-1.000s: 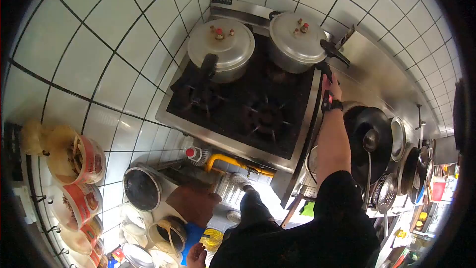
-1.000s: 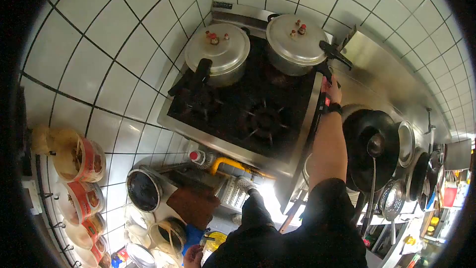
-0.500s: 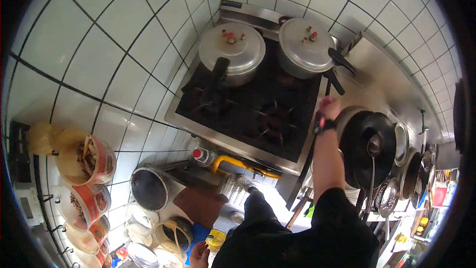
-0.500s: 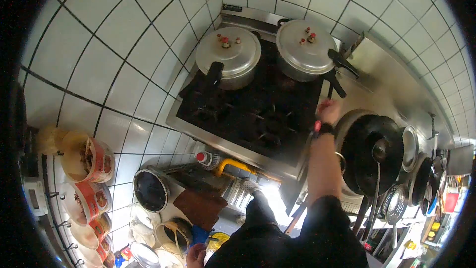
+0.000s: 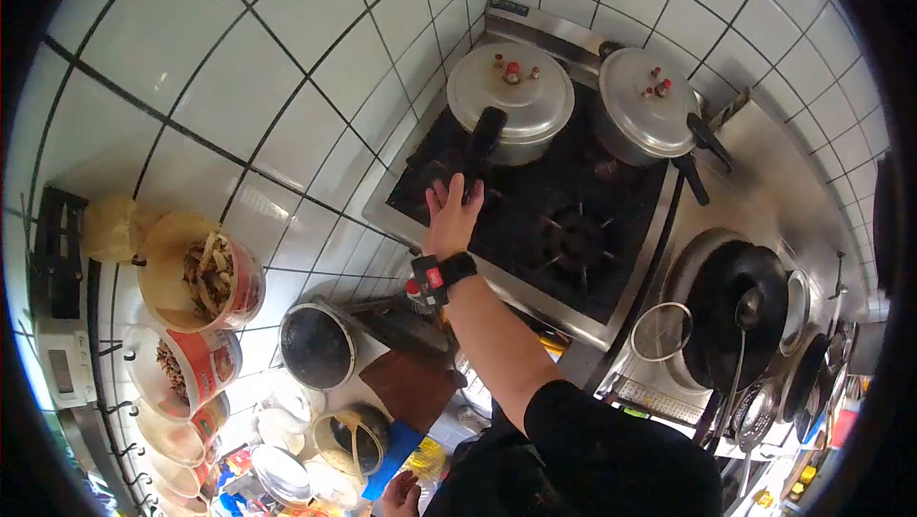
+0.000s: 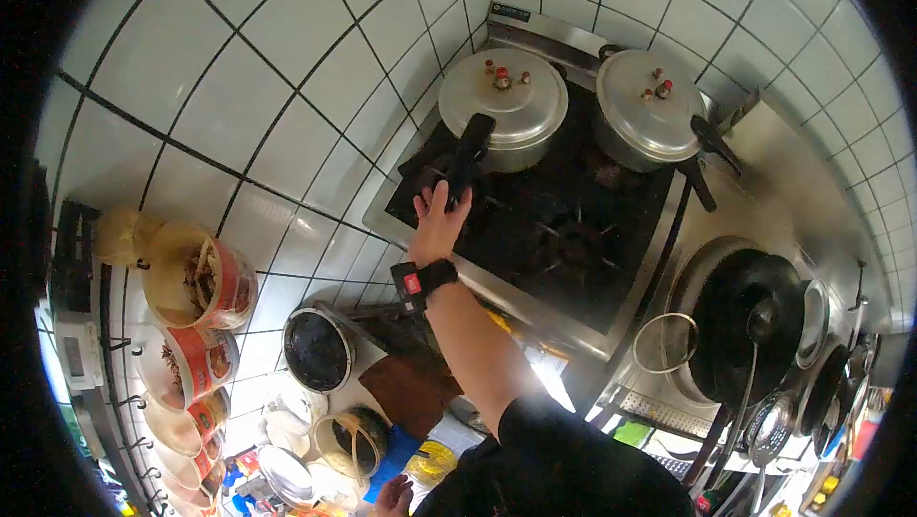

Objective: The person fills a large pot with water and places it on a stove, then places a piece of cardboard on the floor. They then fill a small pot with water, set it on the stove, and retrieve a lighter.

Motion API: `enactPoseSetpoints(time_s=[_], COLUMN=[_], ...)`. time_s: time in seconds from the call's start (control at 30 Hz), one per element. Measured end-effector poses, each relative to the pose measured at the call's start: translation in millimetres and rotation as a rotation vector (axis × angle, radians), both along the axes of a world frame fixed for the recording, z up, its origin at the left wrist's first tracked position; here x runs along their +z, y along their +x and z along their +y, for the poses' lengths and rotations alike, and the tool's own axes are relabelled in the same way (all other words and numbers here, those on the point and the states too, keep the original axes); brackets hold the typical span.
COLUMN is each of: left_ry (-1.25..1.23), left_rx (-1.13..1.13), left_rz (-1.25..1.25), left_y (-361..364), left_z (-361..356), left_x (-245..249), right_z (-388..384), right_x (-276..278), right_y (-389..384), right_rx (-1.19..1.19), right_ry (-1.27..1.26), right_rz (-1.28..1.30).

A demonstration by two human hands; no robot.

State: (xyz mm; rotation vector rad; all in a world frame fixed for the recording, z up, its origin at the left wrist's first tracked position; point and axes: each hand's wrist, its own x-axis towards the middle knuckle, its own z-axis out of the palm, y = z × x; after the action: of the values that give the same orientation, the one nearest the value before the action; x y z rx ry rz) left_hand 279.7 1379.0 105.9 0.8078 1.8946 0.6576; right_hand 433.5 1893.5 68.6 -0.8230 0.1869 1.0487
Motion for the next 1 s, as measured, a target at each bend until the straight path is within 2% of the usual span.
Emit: enactPoseSetpoints(time_s=[0.03, 0.07, 0.1, 0.17, 0.2, 0.3, 0.4, 0.47, 0.5, 0.53, 0.63, 0.67, 0.73, 0.77, 0.87, 0.9, 0.97, 1.0], left_ry=[-0.033, -0.066, -0.063, -0.107, -0.11, -0.097, -0.092, -0.084, -0.08, -0.078, -0.087, -0.068, -0.074, -0.076, -0.093, -0.078, -0.087, -0.096], left_rx=[0.082, 0.164, 0.173, 0.031, 0.052, 0.06, 0.107, 0.079, 0.056, 0.086, 0.038, 0.136, 0.175, 0.198, 0.193, 0.169, 0.151, 0.131], left_rz=[-0.024, -0.048, -0.057, -0.02, -0.044, -0.078, -0.093, -0.079, -0.066, -0.068, -0.04, -0.13, -0.142, -0.154, -0.159, -0.161, -0.139, -0.118], left_y=[-4, -5, -1, 9, 10, 5, 0, -8, -11, -11, -11, -7, -4, -3, 1, 3, 7, 8], left_z=[-21, -32, -24, 11, 18, 19, 14, 5, 1, -2, 5, 8, 5, 4, 8, 14, 23, 27], left_x=[-20, -32, -23, 22, 27, 21, 9, 0, -4, -7, 6, 10, 8, 8, 11, 13, 24, 28], right_z=[0, 1, 2, 5, 8, 33, 60, 81, 98, 110, 133, 143, 163, 173, 201, 204, 204, 202], right_x=[-6, -15, -23, -29, -31, -34, -31, -48, -86, -91, -99, -102, -106, -116, -165, -169, -178, -179], right_y=[6, 12, 19, 36, 46, 84, 134, 176, 207, 235, 308, 336, 368, 369, 372, 370, 362, 357], right_rx=[0.008, 0.127, 0.247, 0.262, 0.265, 0.301, 0.361, 0.47, 0.532, 0.577, 0.579, 0.584, 0.585, 0.591, 0.196, 0.195, 0.095, 0.096], right_ry=[0.002, -0.012, -0.025, 0.041, 0.109, 0.141, 0.103, 0.091, 0.183, 0.044, 0.046, 0.009, -0.065, -0.07, 0.067, 0.071, -0.067, -0.063], right_rz=[-0.009, -0.102, -0.193, -0.199, -0.197, -0.299, -0.279, -0.235, -0.632, -0.267, -0.388, -0.504, -0.738, -0.738, -0.967, -0.967, -0.282, -0.277])
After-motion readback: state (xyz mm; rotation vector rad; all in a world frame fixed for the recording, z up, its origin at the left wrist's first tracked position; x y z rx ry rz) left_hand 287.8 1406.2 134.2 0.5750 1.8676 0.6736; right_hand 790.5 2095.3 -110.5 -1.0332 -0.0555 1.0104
